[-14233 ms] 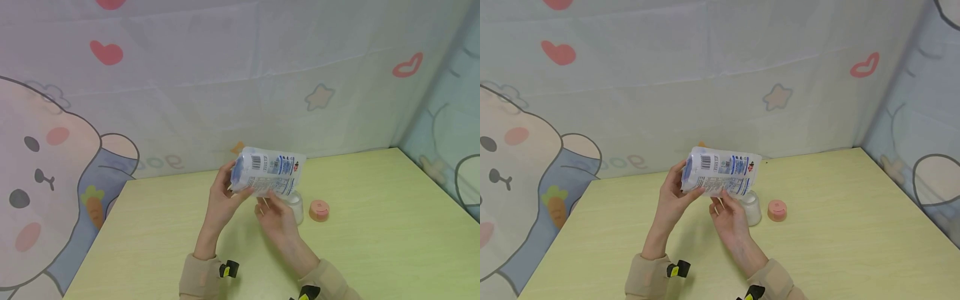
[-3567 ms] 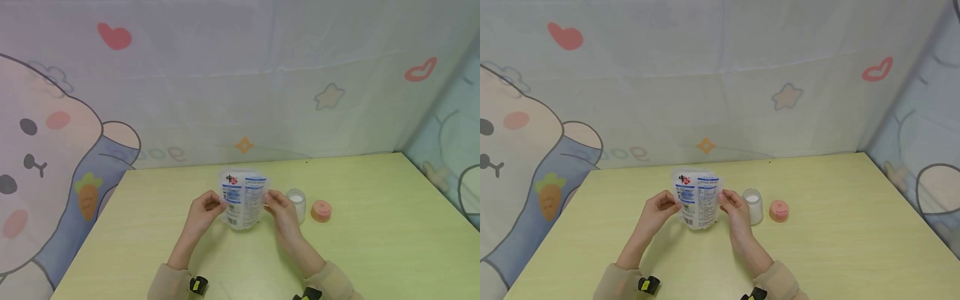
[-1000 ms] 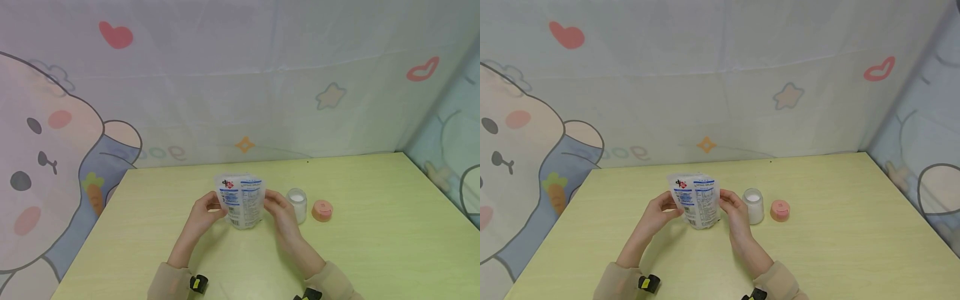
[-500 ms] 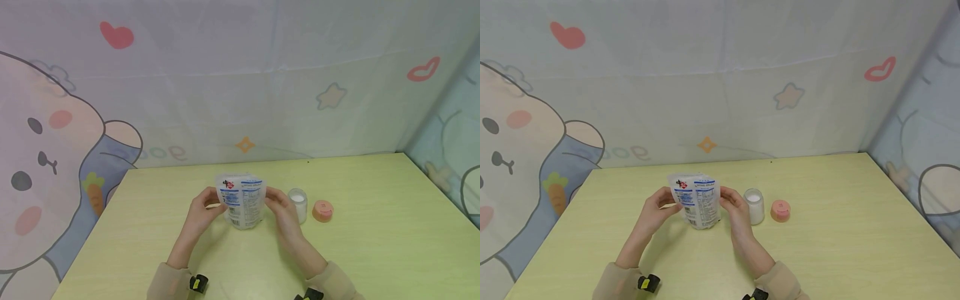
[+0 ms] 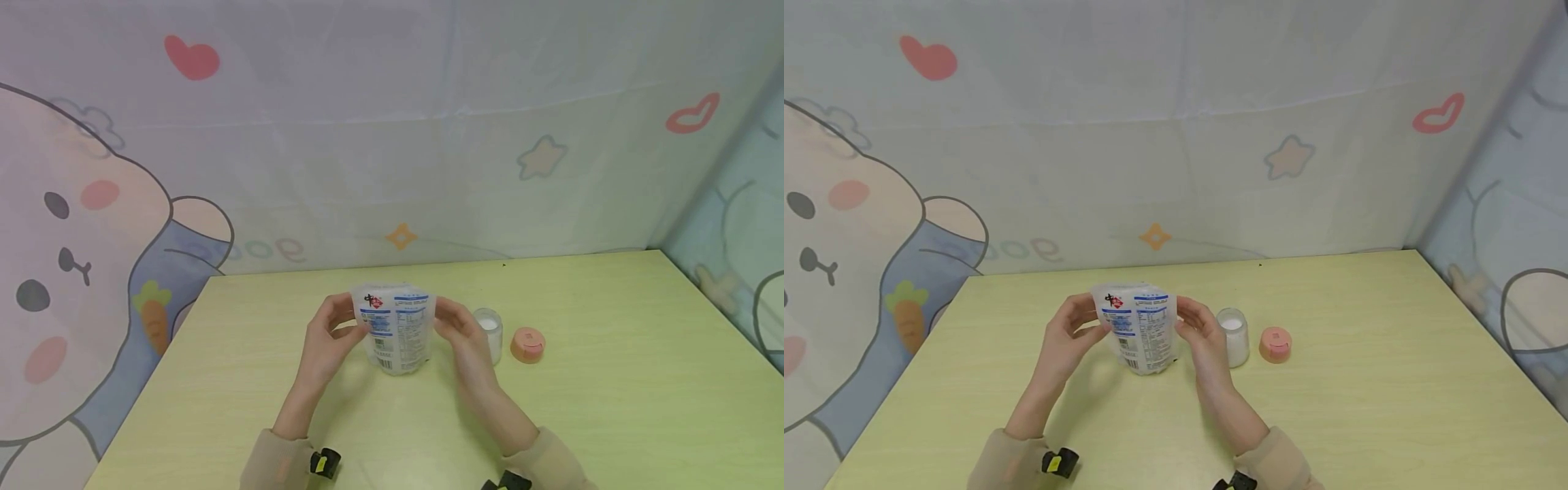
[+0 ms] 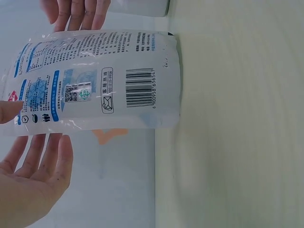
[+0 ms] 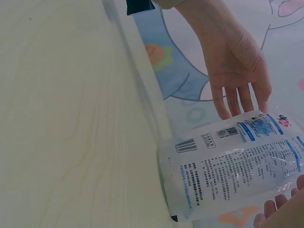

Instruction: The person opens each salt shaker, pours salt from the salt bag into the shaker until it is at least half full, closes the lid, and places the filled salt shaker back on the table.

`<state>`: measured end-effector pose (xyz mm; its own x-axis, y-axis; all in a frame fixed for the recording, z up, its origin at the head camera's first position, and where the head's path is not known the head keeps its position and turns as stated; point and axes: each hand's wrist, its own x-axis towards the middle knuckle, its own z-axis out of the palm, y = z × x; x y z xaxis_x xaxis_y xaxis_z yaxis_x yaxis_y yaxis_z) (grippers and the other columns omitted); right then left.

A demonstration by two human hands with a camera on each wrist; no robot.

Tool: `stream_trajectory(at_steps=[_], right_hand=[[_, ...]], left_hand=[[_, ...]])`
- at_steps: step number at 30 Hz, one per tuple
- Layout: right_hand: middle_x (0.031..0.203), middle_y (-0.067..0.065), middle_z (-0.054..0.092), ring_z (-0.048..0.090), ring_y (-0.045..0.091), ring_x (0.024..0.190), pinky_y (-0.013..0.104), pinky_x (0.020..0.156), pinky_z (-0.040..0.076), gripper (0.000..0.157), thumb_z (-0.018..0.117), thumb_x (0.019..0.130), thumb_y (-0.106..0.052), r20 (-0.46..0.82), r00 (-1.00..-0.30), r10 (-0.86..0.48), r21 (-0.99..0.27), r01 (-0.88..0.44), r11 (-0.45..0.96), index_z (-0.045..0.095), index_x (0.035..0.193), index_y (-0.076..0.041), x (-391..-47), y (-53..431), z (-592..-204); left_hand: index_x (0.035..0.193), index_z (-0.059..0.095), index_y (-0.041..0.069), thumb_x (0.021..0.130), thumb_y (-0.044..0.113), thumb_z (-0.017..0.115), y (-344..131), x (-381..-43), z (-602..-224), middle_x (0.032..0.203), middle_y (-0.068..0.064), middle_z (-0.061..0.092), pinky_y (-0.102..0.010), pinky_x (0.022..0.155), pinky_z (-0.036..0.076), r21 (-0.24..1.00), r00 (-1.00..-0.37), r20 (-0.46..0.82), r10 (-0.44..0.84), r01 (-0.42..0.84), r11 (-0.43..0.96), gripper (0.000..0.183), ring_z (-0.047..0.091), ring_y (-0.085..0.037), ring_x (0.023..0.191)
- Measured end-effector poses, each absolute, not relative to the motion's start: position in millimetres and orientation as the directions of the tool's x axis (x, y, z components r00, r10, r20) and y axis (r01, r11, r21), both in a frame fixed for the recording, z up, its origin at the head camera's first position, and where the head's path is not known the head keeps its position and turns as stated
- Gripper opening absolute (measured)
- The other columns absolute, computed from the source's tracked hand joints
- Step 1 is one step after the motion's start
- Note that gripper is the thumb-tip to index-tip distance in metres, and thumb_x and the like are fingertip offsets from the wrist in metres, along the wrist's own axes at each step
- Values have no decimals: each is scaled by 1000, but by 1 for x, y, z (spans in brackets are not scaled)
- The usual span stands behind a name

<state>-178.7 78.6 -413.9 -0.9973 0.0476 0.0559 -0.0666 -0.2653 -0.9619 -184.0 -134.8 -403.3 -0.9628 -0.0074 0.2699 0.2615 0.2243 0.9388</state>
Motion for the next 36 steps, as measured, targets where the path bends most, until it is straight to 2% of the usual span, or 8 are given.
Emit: stream_trajectory(at_steps=[6, 10, 18, 26, 36], right_hand=[[137, 9, 55, 48, 18, 129, 43, 115, 29, 39, 50, 93, 0, 97, -994, 43, -968, -105, -227, 51, 132, -4, -174, 81, -407], [140, 9, 51, 44, 20, 133, 43, 115, 30, 40, 49, 94, 0, 128, -991, 35, -969, -132, -208, 50, 133, -6, -170, 83, -402], [141, 9, 51, 43, 19, 135, 39, 118, 29, 42, 51, 92, 3, 171, -985, 36, -972, -175, -159, 49, 133, -5, -167, 86, -394], [141, 9, 51, 44, 17, 134, 35, 119, 27, 45, 54, 89, 6, 189, -981, 39, -970, -193, -149, 50, 133, -5, -166, 90, -389], [140, 9, 51, 44, 17, 134, 32, 119, 28, 46, 54, 88, 8, 210, -977, 38, -964, -213, -157, 50, 133, -3, -163, 91, -383]], left_hand=[[129, 51, 13, 84, 0, 69, -134, -182, -400, 125, -7, 58, -31, 93, 51, 939, -951, 310, -4, 305, 159, 50, 57, -17, 111], [131, 49, 15, 84, 0, 69, -134, -180, -398, 126, -3, 56, -27, 92, 51, 937, -945, 328, -21, 322, 131, 53, 56, -16, 113], [134, 47, 12, 84, 0, 70, -133, -180, -395, 127, -1, 54, -30, 95, 50, 933, -936, 349, -50, 342, 113, 56, 55, -15, 115], [132, 48, 9, 83, -4, 68, -133, -179, -393, 130, -6, 55, -22, 92, 50, 912, -908, 409, -91, 405, 66, 55, 52, -25, 123], [133, 47, 6, 84, -3, 68, -132, -177, -390, 131, -7, 54, -22, 94, 50, 899, -890, 437, -127, 433, 58, 54, 53, -21, 123]])
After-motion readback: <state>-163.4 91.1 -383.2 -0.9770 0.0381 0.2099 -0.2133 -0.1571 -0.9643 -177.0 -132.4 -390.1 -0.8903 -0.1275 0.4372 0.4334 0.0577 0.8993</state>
